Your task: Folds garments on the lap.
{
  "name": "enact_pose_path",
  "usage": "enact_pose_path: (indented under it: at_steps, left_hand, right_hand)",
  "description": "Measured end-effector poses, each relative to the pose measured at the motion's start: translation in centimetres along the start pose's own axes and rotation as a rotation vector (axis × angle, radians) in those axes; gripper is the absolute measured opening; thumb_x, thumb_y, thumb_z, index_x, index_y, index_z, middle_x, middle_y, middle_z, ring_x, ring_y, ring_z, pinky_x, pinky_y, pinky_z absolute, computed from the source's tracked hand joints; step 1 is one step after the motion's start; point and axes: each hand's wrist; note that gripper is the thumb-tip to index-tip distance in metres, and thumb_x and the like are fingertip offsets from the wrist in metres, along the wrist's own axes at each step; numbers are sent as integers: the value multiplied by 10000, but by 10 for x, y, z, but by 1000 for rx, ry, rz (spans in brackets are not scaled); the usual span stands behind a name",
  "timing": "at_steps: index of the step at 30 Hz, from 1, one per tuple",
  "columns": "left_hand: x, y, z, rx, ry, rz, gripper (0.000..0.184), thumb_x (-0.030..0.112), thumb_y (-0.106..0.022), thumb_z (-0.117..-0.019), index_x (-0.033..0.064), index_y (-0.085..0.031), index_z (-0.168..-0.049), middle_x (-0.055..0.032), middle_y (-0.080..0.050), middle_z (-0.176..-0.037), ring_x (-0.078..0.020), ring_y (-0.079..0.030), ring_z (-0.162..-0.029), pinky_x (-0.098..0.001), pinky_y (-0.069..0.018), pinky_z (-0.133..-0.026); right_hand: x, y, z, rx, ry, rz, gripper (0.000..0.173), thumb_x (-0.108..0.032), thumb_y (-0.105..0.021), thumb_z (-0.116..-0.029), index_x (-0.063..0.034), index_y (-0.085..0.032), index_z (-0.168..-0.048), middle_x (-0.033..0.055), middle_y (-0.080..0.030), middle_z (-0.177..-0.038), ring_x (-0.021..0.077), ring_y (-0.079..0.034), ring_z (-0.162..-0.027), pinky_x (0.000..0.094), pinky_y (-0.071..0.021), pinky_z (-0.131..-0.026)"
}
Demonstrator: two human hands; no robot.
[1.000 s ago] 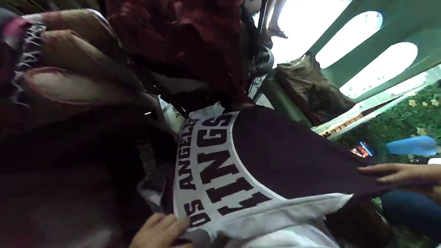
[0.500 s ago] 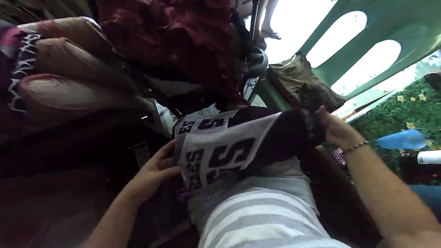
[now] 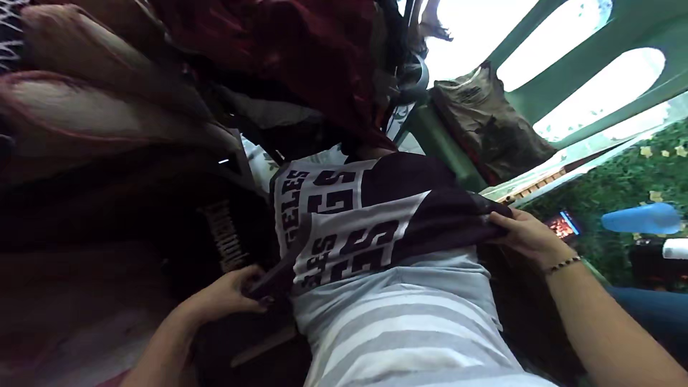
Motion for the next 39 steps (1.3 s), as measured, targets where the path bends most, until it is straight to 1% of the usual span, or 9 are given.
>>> enact_pose_path:
  at_steps: [5,9,13,21,25,27,30,36,39]
  left_hand:
    - [-46,21,28,142,135,-102,349,147,-866,-805,10,-713,-1086,-175,-690,-990,-278,-655,-900,-517,-533,-829]
    - [-57,29,66,489,-28,380,368,30,-664,-795,35,-656,-1163,10,-711,-1013,-19,-665,-883,-219,-571,-793]
    - [-38,32,76,699,-192,715,234,-5,-460,-910,109,-608,-1051,137,-696,-838,64,-657,-742,-129,-564,-682]
    - [34,121,71,1112,-448,663,145,154,-578,-1028,261,-582,-1126,228,-666,-965,110,-646,-875,-140,-570,-768]
    - [78,157,100,1168,-376,670,111,233,-552,-1045,233,-573,-1154,169,-646,-913,90,-643,-806,-141,-562,-681]
    - [56,172,115,1063,-474,537,256,216,-515,-1056,208,-579,-1304,139,-655,-1078,91,-636,-944,-127,-549,-771]
    - [53,145,132,1082,-342,454,392,83,-473,-1045,137,-516,-1431,39,-582,-1340,41,-577,-1128,-183,-493,-936]
    - [28,46,114,833,-19,553,458,-139,-436,-987,-7,-458,-1425,-46,-589,-1189,49,-584,-913,-126,-482,-783]
    - [-41,21,89,664,-41,493,526,-36,-551,-930,27,-481,-1447,-41,-603,-1322,35,-614,-1018,-160,-520,-849]
  right_hand:
    - [-5,0,5,58,136,6,176,-140,-516,-1068,-38,-612,-1175,75,-739,-945,196,-745,-816,408,-653,-732]
    - [-16,-1,8,132,268,31,170,-140,-514,-1068,-60,-653,-1121,16,-733,-905,110,-719,-784,329,-636,-731]
    - [-52,-9,14,118,261,15,180,-154,-468,-1086,-89,-636,-1101,-8,-729,-889,97,-716,-773,318,-633,-725]
    - [-166,-17,-25,182,429,220,217,-273,-582,-1039,-136,-627,-1201,-32,-694,-993,76,-678,-865,328,-599,-784]
    - [-213,-21,-24,207,501,155,187,-246,-604,-1030,-142,-648,-1179,-46,-713,-984,79,-698,-871,320,-607,-800]
    - [-218,-18,-15,198,489,134,182,-226,-611,-1025,-141,-652,-1180,-41,-725,-1000,91,-713,-890,329,-620,-813]
    - [-195,-10,5,212,433,202,198,-267,-615,-1021,-167,-644,-1189,-59,-712,-1000,72,-699,-875,317,-612,-795]
    - [-62,2,35,176,296,282,175,-153,-573,-1041,-91,-683,-1163,-23,-730,-936,58,-689,-790,290,-605,-732]
    - [-9,10,33,148,252,235,162,-118,-574,-1032,-34,-678,-1123,16,-733,-923,89,-704,-821,316,-613,-792]
Point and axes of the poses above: each hand's wrist, its own z-axis away from the middle knuckle, its own y-axis out of the back of the hand, x = y × z
